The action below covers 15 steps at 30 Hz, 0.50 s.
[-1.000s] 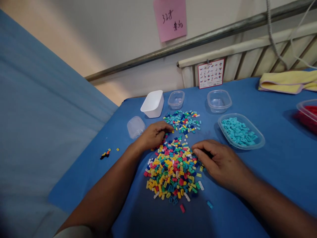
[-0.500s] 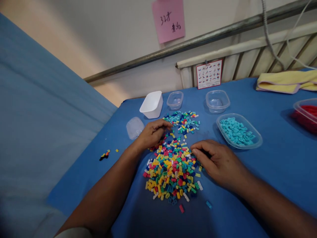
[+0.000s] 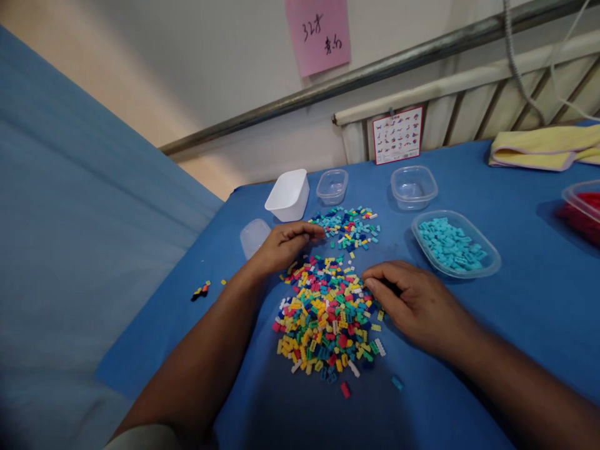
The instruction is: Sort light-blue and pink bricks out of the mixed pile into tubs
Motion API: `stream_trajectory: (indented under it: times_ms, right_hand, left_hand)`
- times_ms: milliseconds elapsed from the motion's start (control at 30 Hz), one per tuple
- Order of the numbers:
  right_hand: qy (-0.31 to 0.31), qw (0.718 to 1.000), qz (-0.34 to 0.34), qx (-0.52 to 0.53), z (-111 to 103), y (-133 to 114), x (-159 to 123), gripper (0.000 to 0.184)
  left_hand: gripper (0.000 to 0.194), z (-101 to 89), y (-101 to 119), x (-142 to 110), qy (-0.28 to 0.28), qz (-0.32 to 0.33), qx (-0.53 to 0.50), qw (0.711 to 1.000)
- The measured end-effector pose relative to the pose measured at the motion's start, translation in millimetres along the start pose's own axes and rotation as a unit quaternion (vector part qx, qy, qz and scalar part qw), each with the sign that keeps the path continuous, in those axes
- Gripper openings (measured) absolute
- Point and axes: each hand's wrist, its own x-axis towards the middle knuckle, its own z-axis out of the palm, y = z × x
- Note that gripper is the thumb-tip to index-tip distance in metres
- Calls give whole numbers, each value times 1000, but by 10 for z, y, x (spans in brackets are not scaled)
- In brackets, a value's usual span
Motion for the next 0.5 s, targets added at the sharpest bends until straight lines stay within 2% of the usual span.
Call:
stream_trajectory:
  times_ms: [133, 200, 267, 333, 400, 500]
  right_hand:
    - [1, 1000, 1, 0, 0, 10, -3, 28]
    - [0, 1000, -1, 1, 2, 17, -2, 29]
    - [0, 1000, -3, 4, 5, 22, 3, 28]
    - [-1, 1000, -1, 7, 7, 21, 9, 27]
    - [-2, 1000, 1, 9, 7, 15, 15, 27]
    - [-2, 1000, -2, 6, 5, 3, 26, 28]
  left_hand:
    - [35, 50, 105, -23, -61, 1, 72, 996]
    - [33, 44, 148, -42, -85, -31, 49, 995]
    - [33, 6, 155, -57, -74, -57, 0, 996]
    - [32, -38, 131, -66, -31, -58, -16, 998]
    - [31, -53, 100, -68, -11, -30, 17, 999]
    - [31, 13, 87, -54, -35, 55, 80, 995]
